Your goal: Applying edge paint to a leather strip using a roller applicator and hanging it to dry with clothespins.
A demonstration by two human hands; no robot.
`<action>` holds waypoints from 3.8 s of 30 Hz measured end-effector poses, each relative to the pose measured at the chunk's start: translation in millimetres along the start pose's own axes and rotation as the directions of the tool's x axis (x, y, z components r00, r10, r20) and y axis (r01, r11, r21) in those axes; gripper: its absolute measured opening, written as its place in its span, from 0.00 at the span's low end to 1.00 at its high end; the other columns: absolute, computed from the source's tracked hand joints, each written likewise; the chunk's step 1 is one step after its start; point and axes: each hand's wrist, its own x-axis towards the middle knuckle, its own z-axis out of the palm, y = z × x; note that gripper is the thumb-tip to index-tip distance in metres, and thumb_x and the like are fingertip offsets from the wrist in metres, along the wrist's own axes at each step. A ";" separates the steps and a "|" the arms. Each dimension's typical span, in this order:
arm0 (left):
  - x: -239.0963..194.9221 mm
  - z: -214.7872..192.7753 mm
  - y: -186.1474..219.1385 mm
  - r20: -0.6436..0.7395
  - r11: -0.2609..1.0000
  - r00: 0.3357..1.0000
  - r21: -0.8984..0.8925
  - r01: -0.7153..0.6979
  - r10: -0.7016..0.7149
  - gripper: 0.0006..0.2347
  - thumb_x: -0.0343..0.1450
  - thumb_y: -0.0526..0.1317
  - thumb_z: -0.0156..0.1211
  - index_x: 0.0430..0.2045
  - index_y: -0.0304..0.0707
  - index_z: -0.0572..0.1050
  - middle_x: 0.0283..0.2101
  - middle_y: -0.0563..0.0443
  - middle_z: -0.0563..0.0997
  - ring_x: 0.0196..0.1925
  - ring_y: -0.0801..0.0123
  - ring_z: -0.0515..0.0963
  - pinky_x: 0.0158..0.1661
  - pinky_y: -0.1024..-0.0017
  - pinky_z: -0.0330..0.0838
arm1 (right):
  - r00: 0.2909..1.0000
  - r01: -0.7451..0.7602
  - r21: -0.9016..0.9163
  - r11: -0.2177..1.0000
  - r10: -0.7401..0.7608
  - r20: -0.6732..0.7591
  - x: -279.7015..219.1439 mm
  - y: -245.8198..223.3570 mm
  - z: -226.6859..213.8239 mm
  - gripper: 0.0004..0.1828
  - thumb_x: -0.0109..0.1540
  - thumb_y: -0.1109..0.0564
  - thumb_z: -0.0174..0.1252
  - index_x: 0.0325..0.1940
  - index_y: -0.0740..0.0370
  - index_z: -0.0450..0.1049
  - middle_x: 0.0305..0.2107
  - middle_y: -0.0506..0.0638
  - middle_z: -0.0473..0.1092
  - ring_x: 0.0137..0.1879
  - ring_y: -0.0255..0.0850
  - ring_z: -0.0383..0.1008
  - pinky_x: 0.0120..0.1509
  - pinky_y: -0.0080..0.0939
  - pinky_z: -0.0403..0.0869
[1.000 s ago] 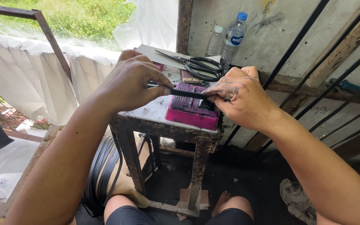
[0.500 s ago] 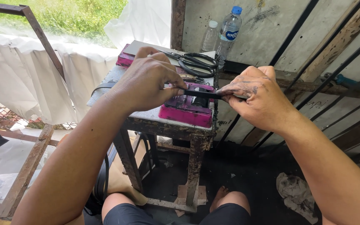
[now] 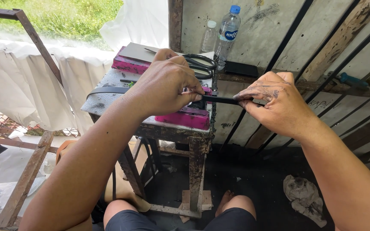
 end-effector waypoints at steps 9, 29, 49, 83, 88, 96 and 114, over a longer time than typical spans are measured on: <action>3.7 -5.4 1.4 0.077 0.994 0.997 0.112 -0.014 0.005 0.07 0.67 0.50 0.70 0.33 0.55 0.87 0.37 0.66 0.88 0.46 0.66 0.78 0.54 0.56 0.55 | 0.993 0.104 -0.166 0.981 -0.092 0.077 29.3 -21.1 9.4 0.07 0.64 0.49 0.63 0.45 0.41 0.84 0.42 0.34 0.79 0.52 0.38 0.72 0.60 0.50 0.54; -56.0 -58.9 -38.1 0.170 0.918 0.902 0.086 0.388 -0.397 0.10 0.66 0.52 0.70 0.37 0.59 0.87 0.38 0.58 0.88 0.46 0.64 0.77 0.63 0.53 0.50 | 0.989 0.136 -0.137 0.981 -0.126 0.083 42.5 -29.4 39.0 0.15 0.64 0.60 0.58 0.44 0.40 0.86 0.30 0.31 0.76 0.47 0.36 0.69 0.57 0.48 0.54; -35.6 -35.4 -22.2 0.082 0.984 0.990 0.140 0.106 -0.118 0.05 0.67 0.47 0.70 0.33 0.58 0.87 0.37 0.66 0.88 0.42 0.69 0.79 0.61 0.52 0.51 | 0.996 0.039 -0.081 0.996 -0.032 0.088 21.7 -21.1 18.5 0.13 0.61 0.61 0.61 0.44 0.47 0.86 0.35 0.38 0.80 0.48 0.39 0.73 0.55 0.42 0.65; -6.5 -18.0 0.4 0.086 0.994 0.996 0.111 -0.002 -0.008 0.05 0.67 0.46 0.68 0.32 0.55 0.87 0.36 0.66 0.88 0.45 0.67 0.78 0.57 0.55 0.52 | 0.987 0.111 -0.191 0.975 -0.086 0.134 37.2 -42.1 24.4 0.06 0.66 0.53 0.59 0.43 0.43 0.80 0.32 0.36 0.75 0.47 0.41 0.69 0.56 0.51 0.55; -15.5 -24.0 -1.8 0.077 0.993 0.996 0.110 0.035 -0.044 0.08 0.67 0.49 0.69 0.35 0.56 0.87 0.36 0.65 0.88 0.45 0.66 0.79 0.57 0.53 0.54 | 0.985 0.135 -0.202 0.970 -0.110 0.130 42.0 -41.3 29.1 0.09 0.68 0.55 0.56 0.43 0.40 0.81 0.26 0.36 0.72 0.43 0.42 0.68 0.54 0.50 0.54; -48.4 -45.8 -31.3 0.172 0.939 0.924 0.115 0.324 -0.340 0.09 0.68 0.51 0.66 0.39 0.59 0.86 0.41 0.61 0.88 0.46 0.68 0.79 0.64 0.53 0.50 | 0.987 0.020 -0.155 0.988 0.005 0.161 45.0 -30.7 39.1 0.15 0.65 0.57 0.56 0.47 0.39 0.85 0.36 0.32 0.80 0.50 0.36 0.69 0.61 0.50 0.52; -39.1 -28.3 -33.3 0.042 0.986 0.992 0.119 0.113 -0.119 0.05 0.67 0.48 0.71 0.31 0.59 0.88 0.33 0.65 0.87 0.42 0.68 0.78 0.60 0.53 0.50 | 0.983 -0.056 -0.143 0.988 0.079 0.164 34.1 -30.3 26.6 0.13 0.65 0.54 0.57 0.48 0.37 0.84 0.35 0.32 0.80 0.50 0.36 0.70 0.61 0.49 0.53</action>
